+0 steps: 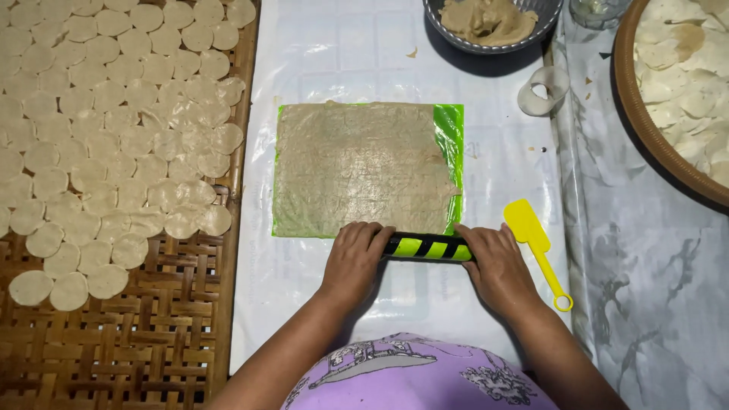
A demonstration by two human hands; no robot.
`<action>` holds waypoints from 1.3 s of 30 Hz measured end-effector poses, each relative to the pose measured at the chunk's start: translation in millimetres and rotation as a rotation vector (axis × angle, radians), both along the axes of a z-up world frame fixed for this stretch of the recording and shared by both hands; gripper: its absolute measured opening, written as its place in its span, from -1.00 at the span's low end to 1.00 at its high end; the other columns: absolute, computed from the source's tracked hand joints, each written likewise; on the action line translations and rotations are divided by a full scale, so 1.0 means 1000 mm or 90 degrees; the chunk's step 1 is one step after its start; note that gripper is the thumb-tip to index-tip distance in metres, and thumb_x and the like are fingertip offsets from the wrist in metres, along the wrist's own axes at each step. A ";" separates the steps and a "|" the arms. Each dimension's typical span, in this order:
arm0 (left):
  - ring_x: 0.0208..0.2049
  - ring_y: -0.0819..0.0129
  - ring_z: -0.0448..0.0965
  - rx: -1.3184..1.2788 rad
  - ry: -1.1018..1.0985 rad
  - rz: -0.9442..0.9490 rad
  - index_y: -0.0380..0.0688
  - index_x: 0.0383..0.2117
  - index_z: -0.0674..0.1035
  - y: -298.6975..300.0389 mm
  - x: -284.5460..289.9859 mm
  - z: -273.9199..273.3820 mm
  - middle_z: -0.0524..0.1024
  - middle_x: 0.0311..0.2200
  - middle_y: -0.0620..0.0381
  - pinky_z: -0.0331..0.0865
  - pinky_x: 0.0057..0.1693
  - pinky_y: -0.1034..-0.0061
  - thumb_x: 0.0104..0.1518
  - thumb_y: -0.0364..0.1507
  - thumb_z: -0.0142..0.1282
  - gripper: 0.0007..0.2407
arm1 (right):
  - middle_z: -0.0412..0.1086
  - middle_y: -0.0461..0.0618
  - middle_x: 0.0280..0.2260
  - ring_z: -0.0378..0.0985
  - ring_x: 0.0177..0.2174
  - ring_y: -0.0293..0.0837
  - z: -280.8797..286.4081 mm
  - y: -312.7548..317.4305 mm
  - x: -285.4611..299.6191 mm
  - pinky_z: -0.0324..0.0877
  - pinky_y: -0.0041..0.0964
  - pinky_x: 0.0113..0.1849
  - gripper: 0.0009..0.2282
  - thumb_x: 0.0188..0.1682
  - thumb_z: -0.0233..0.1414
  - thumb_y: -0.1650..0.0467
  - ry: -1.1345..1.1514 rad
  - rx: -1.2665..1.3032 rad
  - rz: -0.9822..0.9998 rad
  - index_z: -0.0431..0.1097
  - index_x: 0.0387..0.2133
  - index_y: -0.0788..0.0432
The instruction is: Flatten dough using a rolling pin and scraper to create small cracker disks, then place them on a bamboo tray.
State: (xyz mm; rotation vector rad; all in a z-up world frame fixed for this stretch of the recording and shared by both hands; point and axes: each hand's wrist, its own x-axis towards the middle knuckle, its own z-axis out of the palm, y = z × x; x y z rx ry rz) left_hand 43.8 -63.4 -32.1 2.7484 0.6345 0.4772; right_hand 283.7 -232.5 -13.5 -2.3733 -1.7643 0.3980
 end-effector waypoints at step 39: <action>0.13 0.14 0.37 -0.048 0.156 0.048 0.27 0.04 0.39 0.213 0.142 -0.020 0.33 0.04 0.24 0.23 0.19 0.20 -0.18 0.08 0.37 -0.37 | -0.10 0.14 0.43 -0.15 0.40 0.08 0.018 0.216 0.103 -0.45 0.41 0.28 -0.33 0.19 -0.37 -0.05 0.071 0.005 -0.086 -0.05 0.42 0.13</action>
